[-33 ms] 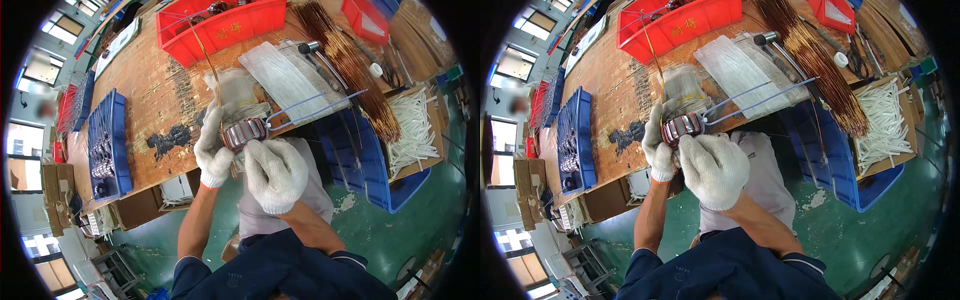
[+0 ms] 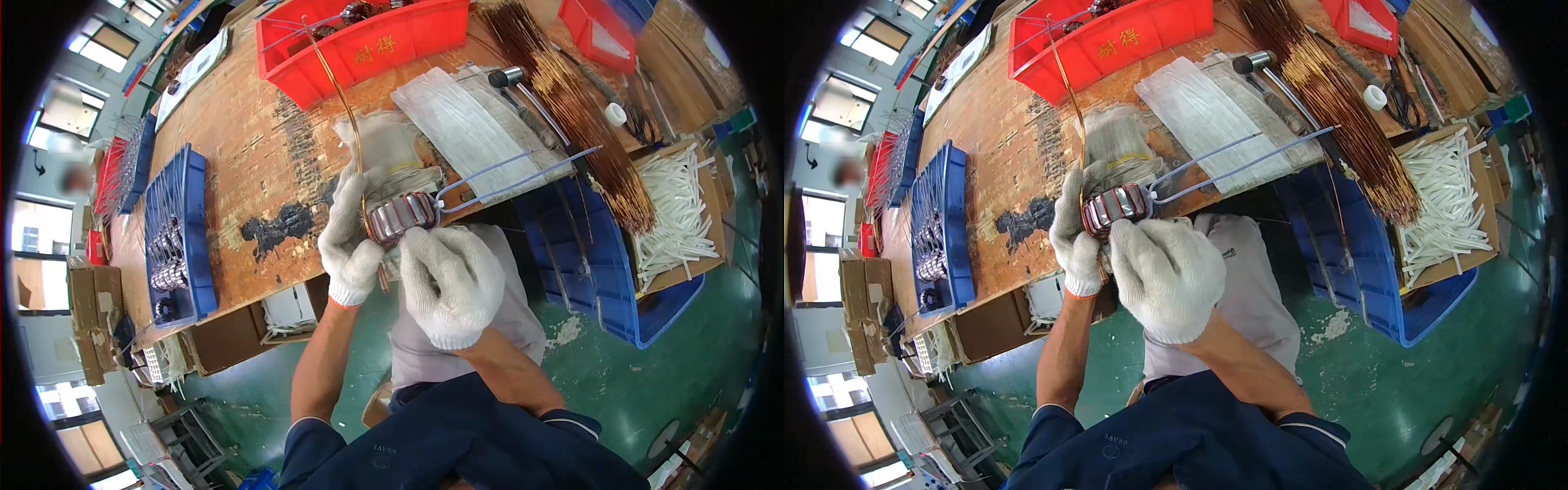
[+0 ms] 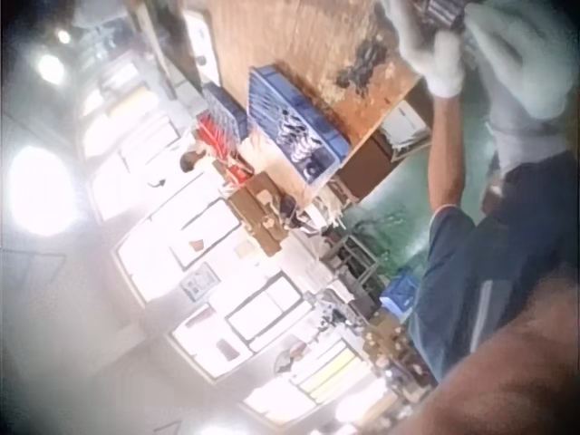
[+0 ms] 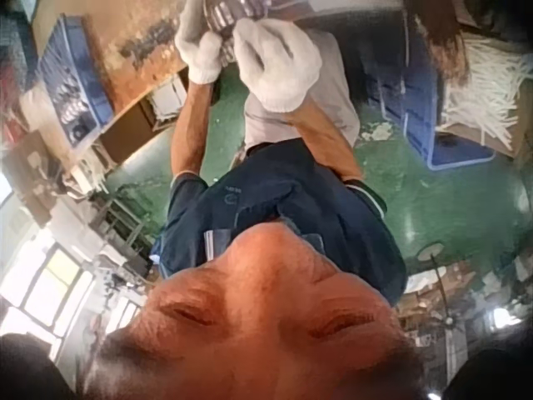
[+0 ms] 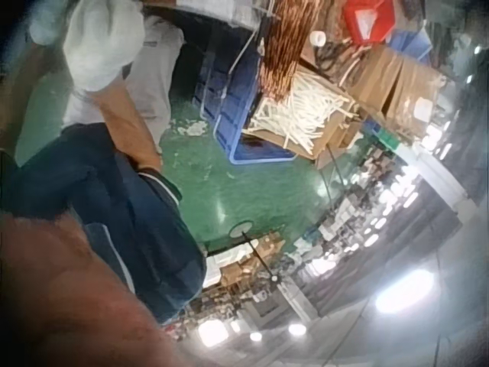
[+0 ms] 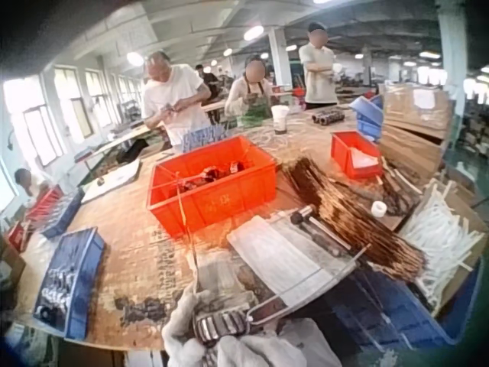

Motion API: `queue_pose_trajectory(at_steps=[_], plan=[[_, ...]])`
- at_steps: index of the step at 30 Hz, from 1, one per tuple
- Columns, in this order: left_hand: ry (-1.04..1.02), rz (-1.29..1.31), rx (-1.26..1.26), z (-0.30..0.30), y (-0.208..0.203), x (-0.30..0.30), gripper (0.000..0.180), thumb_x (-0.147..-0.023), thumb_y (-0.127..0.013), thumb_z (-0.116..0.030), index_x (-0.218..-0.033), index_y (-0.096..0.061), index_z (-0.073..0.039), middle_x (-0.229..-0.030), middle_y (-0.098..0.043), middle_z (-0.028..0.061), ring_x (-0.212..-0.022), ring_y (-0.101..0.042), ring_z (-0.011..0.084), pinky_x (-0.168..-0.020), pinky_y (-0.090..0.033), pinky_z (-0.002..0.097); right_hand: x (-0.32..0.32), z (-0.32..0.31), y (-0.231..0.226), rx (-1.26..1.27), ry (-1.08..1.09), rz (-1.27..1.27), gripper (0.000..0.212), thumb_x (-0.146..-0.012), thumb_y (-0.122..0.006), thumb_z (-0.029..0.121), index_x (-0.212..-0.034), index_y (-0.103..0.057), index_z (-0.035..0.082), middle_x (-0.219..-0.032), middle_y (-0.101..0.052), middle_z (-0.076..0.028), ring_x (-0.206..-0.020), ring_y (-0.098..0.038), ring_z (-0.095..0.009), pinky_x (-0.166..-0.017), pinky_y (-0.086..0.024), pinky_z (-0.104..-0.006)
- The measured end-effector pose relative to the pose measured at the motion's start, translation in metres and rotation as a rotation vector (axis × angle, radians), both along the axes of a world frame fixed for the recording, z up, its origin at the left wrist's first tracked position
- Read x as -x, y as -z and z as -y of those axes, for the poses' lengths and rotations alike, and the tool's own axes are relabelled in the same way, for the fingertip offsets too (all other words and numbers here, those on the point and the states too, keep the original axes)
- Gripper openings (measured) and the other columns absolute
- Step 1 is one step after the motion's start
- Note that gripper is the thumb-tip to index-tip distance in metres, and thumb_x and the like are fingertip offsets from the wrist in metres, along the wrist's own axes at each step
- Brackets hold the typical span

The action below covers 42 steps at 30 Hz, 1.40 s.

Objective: Assembling a motor stator by inserting and securing copper wire coils and insulation into the core using manual tools.

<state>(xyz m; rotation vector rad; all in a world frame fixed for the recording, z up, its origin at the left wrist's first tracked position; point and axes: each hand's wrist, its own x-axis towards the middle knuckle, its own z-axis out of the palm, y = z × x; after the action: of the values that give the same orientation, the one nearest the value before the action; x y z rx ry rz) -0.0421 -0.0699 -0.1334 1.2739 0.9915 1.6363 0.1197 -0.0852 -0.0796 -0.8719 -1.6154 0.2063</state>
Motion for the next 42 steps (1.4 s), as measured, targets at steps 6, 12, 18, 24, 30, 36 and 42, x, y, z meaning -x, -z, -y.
queue_pose_trajectory(at_steps=[6,12,18,24,30,36,42], plan=[[0.010,-0.060,-0.060,-0.005,0.000,0.007,0.086,-0.086,-0.084,-0.038,-0.155,-0.050,0.002,-0.151,-0.060,0.0157,-0.158,-0.028,0.0334,-0.129,-0.018,0.0506,-0.005,0.000,-0.011,0.109,-0.059,0.017,0.027,-0.080,-0.083,-0.006,-0.105,-0.074,0.001,-0.095,-0.071,-0.014,-0.076,-0.069,-0.027,-0.065,-0.055,-0.0357],[-0.018,-0.205,-0.145,-0.007,-0.005,0.012,0.082,-0.082,-0.082,-0.022,-0.153,-0.050,0.004,-0.154,-0.056,0.0159,-0.154,-0.035,0.0330,-0.127,-0.025,0.0474,0.005,-0.090,-0.071,-0.067,0.083,0.386,0.029,-0.094,-0.075,0.021,-0.110,-0.071,-0.002,-0.089,-0.070,-0.017,-0.079,-0.069,-0.036,-0.073,-0.057,-0.0415],[-0.097,0.003,-0.026,-0.002,-0.003,0.002,0.090,-0.074,-0.088,-0.019,-0.151,-0.044,-0.001,-0.152,-0.054,0.0191,-0.139,-0.052,0.0273,-0.117,-0.041,0.0418,0.065,-0.150,-0.092,0.835,-0.478,0.787,0.026,-0.101,-0.066,0.025,-0.103,-0.071,-0.001,-0.089,-0.069,-0.007,-0.078,-0.064,-0.016,-0.069,-0.052,-0.0316],[-0.158,-0.609,-0.296,-0.018,-0.033,0.012,0.062,-0.064,-0.090,-0.036,-0.110,-0.068,-0.002,-0.126,-0.061,0.0235,-0.127,-0.055,0.0416,-0.112,-0.042,0.0508,0.070,-0.119,-0.103,1.162,-0.753,-0.024,0.026,-0.110,-0.055,0.023,-0.107,-0.065,0.000,-0.083,-0.059,0.000,-0.071,-0.056,-0.011,-0.065,-0.050,-0.0282],[0.046,-0.526,-0.206,-0.011,-0.047,0.013,0.058,-0.067,-0.092,-0.039,-0.114,-0.076,-0.008,-0.130,-0.065,0.0184,-0.127,-0.057,0.0384,-0.109,-0.044,0.0484,0.069,-0.066,-0.121,0.909,-0.775,0.089,0.025,-0.112,-0.053,0.022,-0.111,-0.065,0.000,-0.078,-0.048,0.004,-0.054,-0.035,-0.001,-0.043,-0.026,-0.0197],[-0.035,-0.539,-0.354,-0.018,-0.048,0.009,0.045,-0.071,-0.092,-0.037,-0.104,-0.079,-0.009,-0.113,-0.074,0.0141,-0.113,-0.067,0.0342,-0.100,-0.050,0.0455,0.071,-0.053,-0.137,0.920,-0.680,0.096,0.025,-0.110,-0.053,0.020,-0.110,-0.066,-0.002,-0.074,-0.046,0.006,-0.053,-0.034,-0.001,-0.045,-0.026,-0.0205],[0.101,-0.231,-0.180,-0.022,-0.048,0.004,0.057,-0.069,-0.090,-0.036,-0.110,-0.073,-0.002,-0.111,-0.073,0.0175,-0.109,-0.066,0.0374,-0.096,-0.051,0.0451,0.107,-0.104,-0.112,1.290,-0.700,-0.123,0.021,-0.106,-0.055,0.016,-0.105,-0.066,-0.002,-0.074,-0.048,0.006,-0.050,-0.033,-0.001,-0.041,-0.025,-0.0221]])
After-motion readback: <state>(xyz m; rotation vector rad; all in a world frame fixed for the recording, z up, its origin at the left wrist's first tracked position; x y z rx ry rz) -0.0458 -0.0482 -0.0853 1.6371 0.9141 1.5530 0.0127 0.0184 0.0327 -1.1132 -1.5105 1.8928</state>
